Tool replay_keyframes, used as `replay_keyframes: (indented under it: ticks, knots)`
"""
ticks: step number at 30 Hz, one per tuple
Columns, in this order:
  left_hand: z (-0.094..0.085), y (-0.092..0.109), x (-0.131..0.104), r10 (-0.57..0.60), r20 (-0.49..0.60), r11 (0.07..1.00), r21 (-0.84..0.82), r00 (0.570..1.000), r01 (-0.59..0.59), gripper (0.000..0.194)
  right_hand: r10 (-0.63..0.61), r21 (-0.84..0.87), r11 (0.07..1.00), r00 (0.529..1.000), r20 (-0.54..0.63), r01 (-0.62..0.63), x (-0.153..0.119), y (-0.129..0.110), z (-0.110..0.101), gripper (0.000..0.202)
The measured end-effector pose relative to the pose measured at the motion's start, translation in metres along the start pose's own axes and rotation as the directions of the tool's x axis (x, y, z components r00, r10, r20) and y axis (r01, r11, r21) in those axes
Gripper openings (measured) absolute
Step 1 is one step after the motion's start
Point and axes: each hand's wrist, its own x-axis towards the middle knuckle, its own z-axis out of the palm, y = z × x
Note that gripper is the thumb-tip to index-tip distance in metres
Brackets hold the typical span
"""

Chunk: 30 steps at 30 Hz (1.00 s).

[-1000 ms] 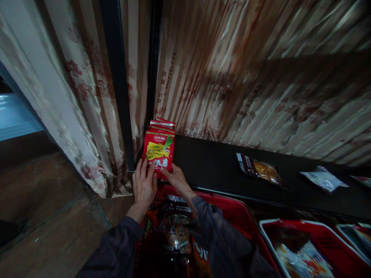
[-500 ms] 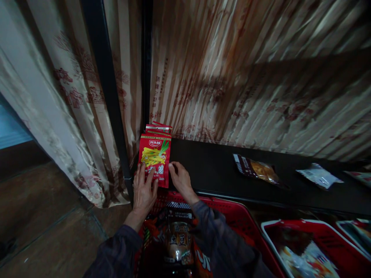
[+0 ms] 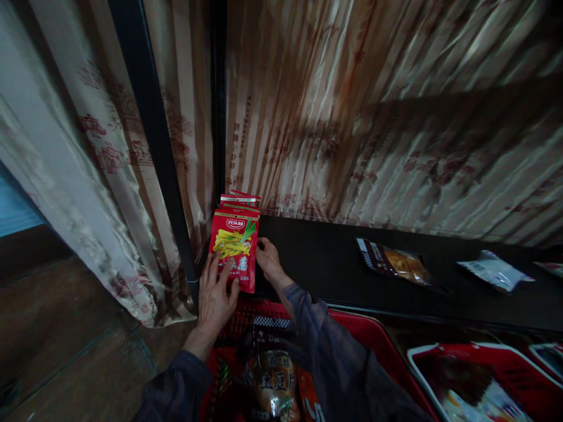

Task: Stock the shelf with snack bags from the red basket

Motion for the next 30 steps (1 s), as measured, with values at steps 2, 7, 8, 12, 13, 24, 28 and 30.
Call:
replay_keyframes:
  ticks: [2, 7, 8, 12, 13, 24, 28, 30]
  knots:
    - [-0.001, 0.0, 0.002, -0.005, 0.012, 1.0, 0.002, 1.0, 0.005, 0.045, 0.019, 0.028, 0.999, 1.0, 0.004, -0.019, 0.004, -0.001, 0.001, 0.014]
    - [-0.001, -0.002, 0.008, -0.006, 0.028, 1.0, -0.023, 1.0, 0.007, 0.053, 0.073, 0.141, 0.987, 0.997, 0.023, -0.076, 0.008, -0.008, 0.005, 0.008]
    - [-0.001, -0.002, 0.008, -0.004, 0.029, 1.0, -0.029, 1.0, 0.004, 0.053, 0.083, 0.163, 0.983, 0.996, 0.026, -0.086, 0.008, -0.01, 0.006, 0.008]
    - [0.001, -0.003, 0.01, -0.054, 0.027, 0.997, -0.06, 0.998, 0.056, 0.047, 0.098, 0.233, 0.967, 0.995, 0.037, -0.104, 0.007, -0.013, 0.006, 0.012]
    - [0.002, -0.003, 0.01, -0.078, 0.03, 0.994, -0.073, 0.997, 0.079, 0.046, 0.096, 0.249, 0.963, 0.994, 0.044, -0.104, 0.008, -0.013, 0.007, 0.015]
    - [0.006, -0.007, 0.02, -0.199, 0.108, 0.974, -0.09, 0.974, 0.209, 0.055, 0.122, 0.296, 0.945, 0.99, 0.064, -0.136, 0.02, -0.02, 0.01, 0.029]
    - [0.002, -0.006, 0.024, -0.221, 0.139, 0.969, -0.082, 0.965, 0.234, 0.056, 0.119, 0.297, 0.946, 0.991, 0.059, -0.131, 0.023, -0.022, 0.012, 0.026]
    - [0.002, -0.006, 0.025, -0.226, 0.167, 0.968, -0.071, 0.96, 0.24, 0.056, 0.115, 0.29, 0.949, 0.992, 0.054, -0.126, 0.024, -0.022, 0.011, 0.026]
